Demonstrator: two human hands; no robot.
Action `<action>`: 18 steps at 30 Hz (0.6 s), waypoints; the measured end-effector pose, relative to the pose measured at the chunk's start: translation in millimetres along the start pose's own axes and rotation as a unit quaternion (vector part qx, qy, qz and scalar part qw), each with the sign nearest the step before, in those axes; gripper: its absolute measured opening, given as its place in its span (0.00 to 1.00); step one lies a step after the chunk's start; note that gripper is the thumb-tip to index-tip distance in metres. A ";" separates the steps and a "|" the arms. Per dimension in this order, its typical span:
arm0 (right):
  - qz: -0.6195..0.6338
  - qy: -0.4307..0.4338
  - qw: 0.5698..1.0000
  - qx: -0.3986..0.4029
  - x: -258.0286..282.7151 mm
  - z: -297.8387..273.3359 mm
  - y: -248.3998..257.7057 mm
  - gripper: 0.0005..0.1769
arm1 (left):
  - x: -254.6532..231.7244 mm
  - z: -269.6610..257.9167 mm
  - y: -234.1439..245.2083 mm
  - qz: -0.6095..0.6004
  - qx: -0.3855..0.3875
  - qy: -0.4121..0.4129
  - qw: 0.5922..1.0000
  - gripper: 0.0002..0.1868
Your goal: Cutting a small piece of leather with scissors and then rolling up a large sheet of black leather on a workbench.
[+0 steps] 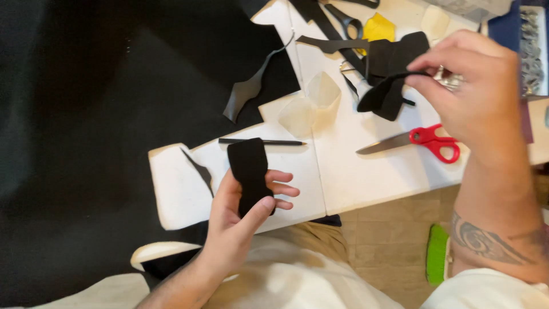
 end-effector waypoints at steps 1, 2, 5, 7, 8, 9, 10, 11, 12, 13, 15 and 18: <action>0.006 -0.018 1.000 -0.019 20.3 -1.9 8.0 0.12 | 0.0 -0.2 -1.8 -0.024 0.015 0.002 1.000 0.26; 0.013 -0.037 0.999 -0.037 39.7 -4.8 17.1 0.13 | 0.2 -0.3 -4.1 -0.048 0.031 0.004 0.998 0.28; 0.037 0.071 0.994 -0.075 114.0 6.9 -5.9 0.12 | 5.6 3.9 -8.6 -0.052 0.035 -0.015 0.998 0.24; 0.049 0.165 0.983 -0.059 158.3 12.8 -36.0 0.09 | 13.0 3.2 -9.0 -0.100 0.033 -0.020 0.994 0.27; 0.064 0.257 0.964 -0.037 185.0 12.1 -51.9 0.06 | 17.9 4.2 -9.1 -0.150 0.028 -0.023 0.988 0.30; 0.053 0.249 0.966 -0.035 184.1 7.0 -55.4 0.06 | 18.2 3.5 -11.9 -0.154 0.040 -0.018 0.987 0.30; 0.087 0.268 0.959 -0.013 186.4 0.9 -61.2 0.09 | 22.3 3.8 -4.8 -0.160 -0.019 0.004 0.987 0.25; 0.125 0.288 0.949 0.010 188.6 -4.5 -67.6 0.14 | 26.5 2.2 3.1 -0.167 -0.082 0.024 0.982 0.22; 0.117 0.283 0.952 0.014 169.1 -5.7 -62.2 0.14 | 28.7 5.2 4.5 -0.171 -0.073 0.027 0.982 0.22; 0.070 0.214 0.974 -0.007 142.6 -3.2 -56.9 0.15 | 28.4 3.8 8.4 -0.175 -0.070 0.018 0.982 0.18; 0.022 0.140 0.990 -0.026 88.2 0.2 -46.1 0.17 | 27.4 0.9 13.5 -0.179 -0.066 0.013 0.982 0.15; -0.114 0.039 0.992 -0.040 -0.8 6.4 -30.3 0.14 | 21.2 -0.6 14.8 -0.140 -0.079 0.015 0.987 0.17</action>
Point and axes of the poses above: each hand's wrist, its own z-axis towards the middle knuckle, its own y-axis out of the back of the hand, x = y × z, the point moved 7 cm from there along z, towards the middle knuckle, and after that the axes turned 9 degrees about y, right-handed, at the moved point
